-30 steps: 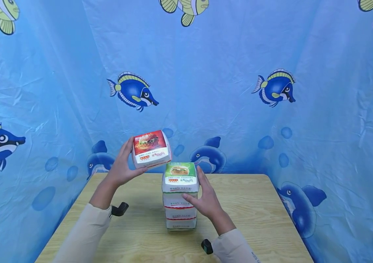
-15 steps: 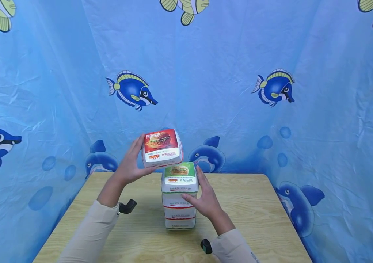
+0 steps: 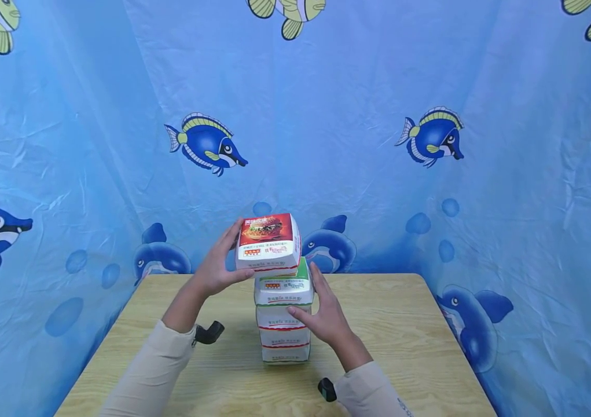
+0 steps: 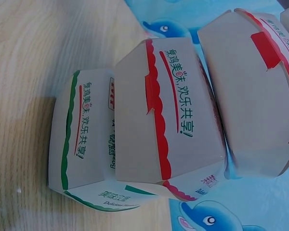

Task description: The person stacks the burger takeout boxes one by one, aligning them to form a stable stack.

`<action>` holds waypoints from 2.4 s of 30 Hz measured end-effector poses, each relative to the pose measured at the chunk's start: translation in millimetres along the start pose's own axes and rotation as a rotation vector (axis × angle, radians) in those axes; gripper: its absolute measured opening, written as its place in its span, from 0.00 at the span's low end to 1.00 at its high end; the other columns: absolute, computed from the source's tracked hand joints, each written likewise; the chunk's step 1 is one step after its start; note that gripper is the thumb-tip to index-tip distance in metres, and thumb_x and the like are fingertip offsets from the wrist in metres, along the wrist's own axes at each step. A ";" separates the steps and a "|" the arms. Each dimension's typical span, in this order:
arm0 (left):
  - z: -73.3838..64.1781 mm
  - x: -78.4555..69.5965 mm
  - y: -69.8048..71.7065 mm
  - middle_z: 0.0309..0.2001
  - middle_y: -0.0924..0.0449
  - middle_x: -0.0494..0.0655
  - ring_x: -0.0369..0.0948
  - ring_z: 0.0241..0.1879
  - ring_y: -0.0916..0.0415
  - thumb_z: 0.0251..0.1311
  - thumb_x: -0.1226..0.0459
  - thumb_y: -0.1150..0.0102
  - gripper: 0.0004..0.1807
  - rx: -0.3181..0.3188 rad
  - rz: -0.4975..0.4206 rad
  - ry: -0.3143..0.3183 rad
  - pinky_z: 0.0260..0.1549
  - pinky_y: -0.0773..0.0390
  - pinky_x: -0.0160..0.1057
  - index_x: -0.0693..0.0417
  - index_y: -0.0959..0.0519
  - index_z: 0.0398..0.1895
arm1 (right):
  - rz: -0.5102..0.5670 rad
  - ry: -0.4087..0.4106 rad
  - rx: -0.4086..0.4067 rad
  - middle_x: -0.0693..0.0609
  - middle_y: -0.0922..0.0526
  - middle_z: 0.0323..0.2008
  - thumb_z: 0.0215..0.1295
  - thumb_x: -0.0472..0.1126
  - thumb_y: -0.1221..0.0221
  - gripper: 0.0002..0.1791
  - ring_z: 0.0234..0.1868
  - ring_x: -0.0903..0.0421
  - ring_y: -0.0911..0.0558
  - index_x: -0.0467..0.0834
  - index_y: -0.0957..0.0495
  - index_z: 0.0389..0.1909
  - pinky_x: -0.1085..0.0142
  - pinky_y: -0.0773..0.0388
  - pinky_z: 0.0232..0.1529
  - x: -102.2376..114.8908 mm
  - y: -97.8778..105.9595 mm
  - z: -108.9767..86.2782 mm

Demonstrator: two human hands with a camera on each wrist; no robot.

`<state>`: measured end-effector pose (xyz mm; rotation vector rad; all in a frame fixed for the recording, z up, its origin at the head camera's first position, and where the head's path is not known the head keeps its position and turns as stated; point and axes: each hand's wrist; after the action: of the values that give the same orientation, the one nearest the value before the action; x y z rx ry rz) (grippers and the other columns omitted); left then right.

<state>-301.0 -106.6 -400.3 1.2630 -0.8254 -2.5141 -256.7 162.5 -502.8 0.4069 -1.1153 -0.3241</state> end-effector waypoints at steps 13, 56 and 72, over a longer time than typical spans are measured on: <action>-6.7 -5.0 -15.6 0.74 0.50 0.39 0.47 0.67 0.44 0.45 0.39 0.30 0.59 0.065 0.010 0.014 0.53 0.31 0.65 0.25 0.58 0.77 | 0.028 0.069 -0.022 0.60 0.40 0.71 0.53 0.59 0.30 0.56 0.70 0.50 0.38 0.67 0.56 0.76 0.40 0.34 0.60 -4.6 -3.2 -2.5; -19.8 7.5 -28.3 0.75 0.53 0.41 0.54 0.69 0.45 0.46 0.43 0.28 0.63 0.109 -0.111 0.147 0.59 0.37 0.65 0.30 0.62 0.78 | 0.032 0.062 -0.022 0.56 0.46 0.74 0.53 0.57 0.29 0.58 0.71 0.45 0.41 0.67 0.59 0.76 0.39 0.36 0.62 3.4 2.1 0.4; -9.2 24.3 -40.9 0.72 0.47 0.39 0.53 0.67 0.43 0.44 0.43 0.26 0.64 0.120 -0.261 0.115 0.58 0.38 0.67 0.20 0.65 0.75 | 0.016 0.069 -0.027 0.58 0.48 0.75 0.53 0.59 0.30 0.58 0.70 0.44 0.40 0.68 0.60 0.76 0.39 0.34 0.60 7.2 4.0 2.9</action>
<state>-306.0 -86.7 -444.2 1.6351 -0.8450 -2.5885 -256.2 162.4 -494.2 0.3822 -1.0447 -0.3086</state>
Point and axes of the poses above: each hand's wrist, its own z-axis towards the middle knuckle, its own y-axis out of the back of the hand, x = y × z
